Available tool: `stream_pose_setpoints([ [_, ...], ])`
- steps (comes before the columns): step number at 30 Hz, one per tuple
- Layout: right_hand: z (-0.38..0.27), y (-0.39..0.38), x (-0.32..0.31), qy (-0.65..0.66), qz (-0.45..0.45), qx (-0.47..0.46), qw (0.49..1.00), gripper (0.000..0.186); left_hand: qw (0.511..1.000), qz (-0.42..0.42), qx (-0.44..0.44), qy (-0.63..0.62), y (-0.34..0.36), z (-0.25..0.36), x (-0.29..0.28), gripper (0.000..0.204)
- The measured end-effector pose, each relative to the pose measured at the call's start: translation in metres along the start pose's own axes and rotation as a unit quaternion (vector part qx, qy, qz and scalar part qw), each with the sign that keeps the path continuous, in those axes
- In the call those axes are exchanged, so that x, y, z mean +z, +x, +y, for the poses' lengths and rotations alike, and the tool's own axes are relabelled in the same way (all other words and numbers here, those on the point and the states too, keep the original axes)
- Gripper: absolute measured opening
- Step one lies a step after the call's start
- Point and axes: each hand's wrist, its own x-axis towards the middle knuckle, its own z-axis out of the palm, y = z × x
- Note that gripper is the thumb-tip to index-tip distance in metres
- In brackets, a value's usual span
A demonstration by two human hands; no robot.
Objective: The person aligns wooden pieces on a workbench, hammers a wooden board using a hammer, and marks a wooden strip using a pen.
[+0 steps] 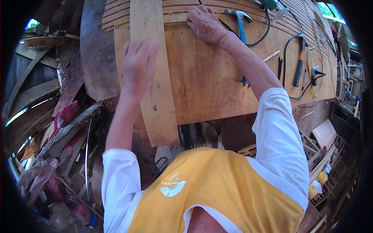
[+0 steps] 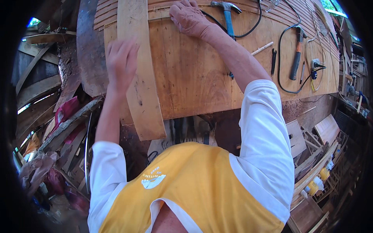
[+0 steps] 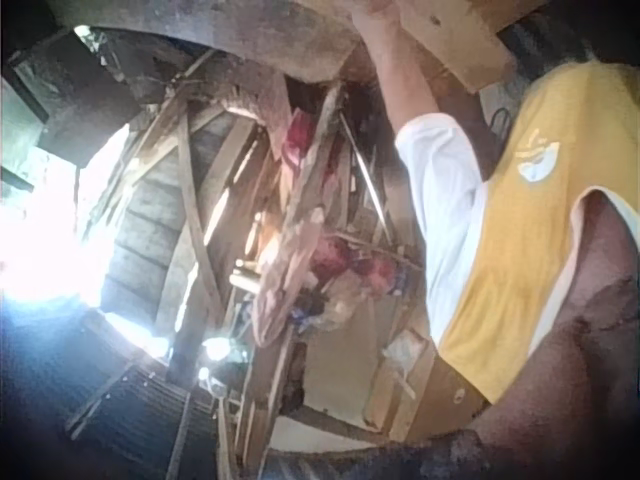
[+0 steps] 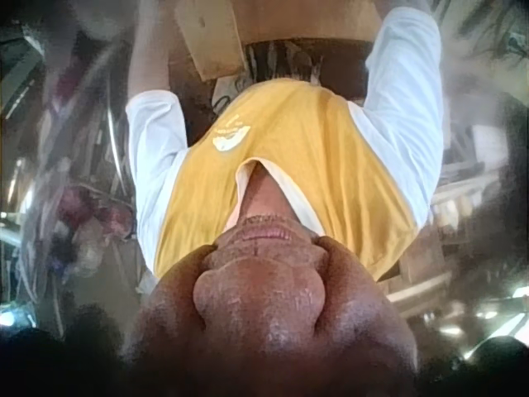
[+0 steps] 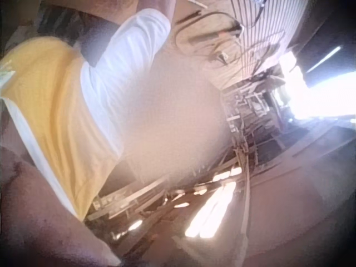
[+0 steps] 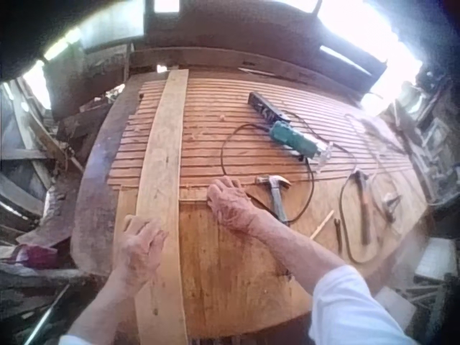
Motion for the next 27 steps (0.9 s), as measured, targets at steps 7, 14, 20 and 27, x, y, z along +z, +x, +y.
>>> stream_pose_setpoints([
  [7,0.006,-0.005,-0.005,-0.006,-0.008,-0.013,1.000,0.014,0.998,-0.058,-0.006,0.038,0.064,-0.045,0.089,0.020],
  [14,-0.014,-0.038,-0.036,-0.100,0.113,0.112,0.982,0.031,0.996,-0.066,-0.020,0.058,0.061,-0.045,0.092,0.008],
  [20,-0.011,-0.156,-0.084,-0.075,0.063,0.458,0.884,0.059,0.995,-0.078,-0.038,0.047,0.061,-0.043,0.094,0.008],
  [27,0.017,-0.145,-0.090,0.074,-0.049,0.517,0.851,0.056,0.997,-0.068,-0.027,0.019,0.066,-0.040,0.096,0.006],
])
